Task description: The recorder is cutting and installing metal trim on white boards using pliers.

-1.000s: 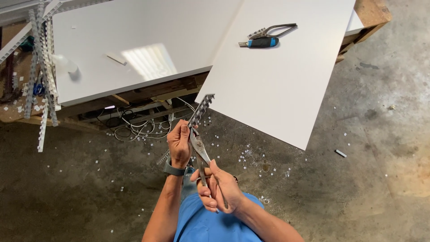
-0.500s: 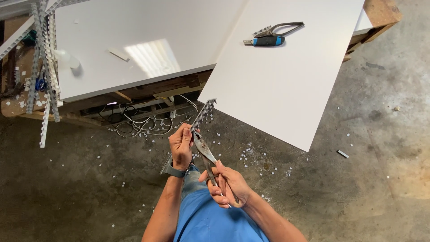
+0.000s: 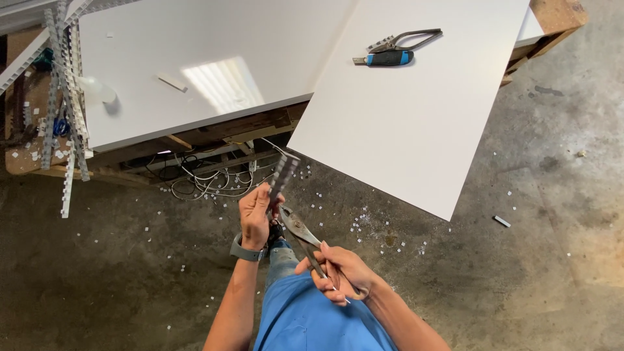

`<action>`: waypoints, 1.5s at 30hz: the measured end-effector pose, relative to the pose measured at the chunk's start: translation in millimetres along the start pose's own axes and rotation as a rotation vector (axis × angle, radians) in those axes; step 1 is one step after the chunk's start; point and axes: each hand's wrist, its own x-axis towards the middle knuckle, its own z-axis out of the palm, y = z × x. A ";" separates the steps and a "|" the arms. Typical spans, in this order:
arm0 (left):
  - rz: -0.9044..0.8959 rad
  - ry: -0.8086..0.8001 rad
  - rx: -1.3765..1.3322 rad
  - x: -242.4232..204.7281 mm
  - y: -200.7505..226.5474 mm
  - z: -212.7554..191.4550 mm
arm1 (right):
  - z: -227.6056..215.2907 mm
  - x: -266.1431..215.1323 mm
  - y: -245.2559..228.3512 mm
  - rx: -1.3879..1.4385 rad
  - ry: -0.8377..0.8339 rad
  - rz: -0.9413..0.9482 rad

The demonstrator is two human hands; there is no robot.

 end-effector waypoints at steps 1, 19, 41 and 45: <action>0.000 0.007 0.001 -0.2 3.4 1.3 | -2.7 -3.3 -2.2 -0.001 -0.002 0.007; -0.286 -0.102 -0.163 8.5 52.7 7.1 | 19.2 6.4 -25.3 -0.646 0.095 -0.156; -0.212 -0.186 -0.276 4.0 42.7 0.7 | -10.0 18.7 -11.3 -0.455 -0.029 -0.222; -0.243 -0.134 -0.283 7.6 50.0 0.2 | 25.0 18.8 -30.1 -0.189 -0.166 -0.110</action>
